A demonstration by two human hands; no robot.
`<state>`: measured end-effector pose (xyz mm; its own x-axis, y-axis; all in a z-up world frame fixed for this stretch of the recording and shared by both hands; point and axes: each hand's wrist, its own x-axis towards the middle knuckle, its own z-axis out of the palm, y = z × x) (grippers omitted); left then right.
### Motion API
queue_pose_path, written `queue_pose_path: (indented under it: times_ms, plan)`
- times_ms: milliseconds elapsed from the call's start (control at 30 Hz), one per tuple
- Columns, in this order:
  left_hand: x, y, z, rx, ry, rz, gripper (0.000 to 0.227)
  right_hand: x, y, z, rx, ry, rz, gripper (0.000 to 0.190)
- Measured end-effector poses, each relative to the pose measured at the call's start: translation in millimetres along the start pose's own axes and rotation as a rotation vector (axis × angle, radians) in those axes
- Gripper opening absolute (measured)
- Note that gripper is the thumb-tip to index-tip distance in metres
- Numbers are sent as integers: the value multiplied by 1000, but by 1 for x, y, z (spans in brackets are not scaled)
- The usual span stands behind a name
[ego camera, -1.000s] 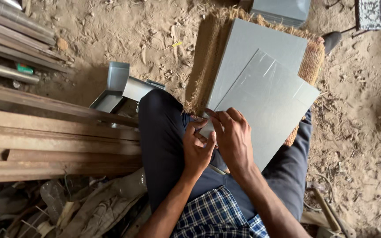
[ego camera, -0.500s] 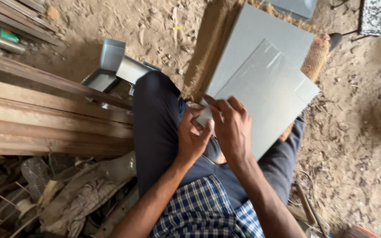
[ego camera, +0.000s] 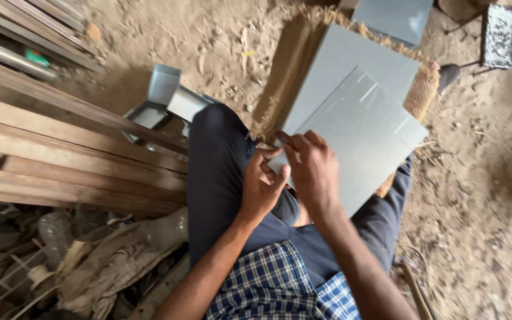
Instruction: The person sits on the ground and uses a sanding disc to smooth the edges and surfaces of rectangular metal sheets. The person repeatedly rubs the disc along the edges and faces of the sheets, occasionally lifting and repositioning them.
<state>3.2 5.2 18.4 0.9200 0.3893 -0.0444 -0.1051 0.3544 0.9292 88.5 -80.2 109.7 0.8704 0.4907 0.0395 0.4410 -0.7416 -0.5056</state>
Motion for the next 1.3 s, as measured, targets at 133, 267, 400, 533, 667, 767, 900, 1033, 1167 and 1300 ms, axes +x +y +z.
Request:
queue_pose_path:
  times_ms: [133, 267, 400, 533, 667, 767, 900, 1033, 1167, 1300]
  plan:
    - [-7, 9, -11, 3, 11, -128, 40, -19, 41, -33, 294, 193, 48, 19]
    - [-15, 17, -35, 10, 251, -172, 29, -64, 101, -57, 90, 209, -32, 22]
    - [-47, 39, -32, 15, 357, -165, 37, -104, 122, -58, 45, 156, -56, 39]
    - [-81, 57, 7, 18, 335, -460, 34, -119, 116, -48, 58, 165, 93, 48]
    - [-88, 72, 34, -29, 173, -519, 36, -121, 108, -47, 1, 240, 98, 44]
    - [-72, 79, 37, -8, 160, -537, 36, -123, 102, -43, -54, 263, 119, 35]
    - [-57, 80, 36, 20, 217, -515, 36, -127, 102, -38, -95, 297, 86, 26]
    - [-67, 81, 40, 123, 183, -637, 38, -128, 101, -35, -47, 363, 60, 41]
    - [-74, 77, 43, 102, 124, -597, 43, -131, 101, -33, -69, 354, 78, 37]
    - [-75, 75, 44, 60, 156, -666, 40, -129, 99, -35, -21, 333, 87, 30]
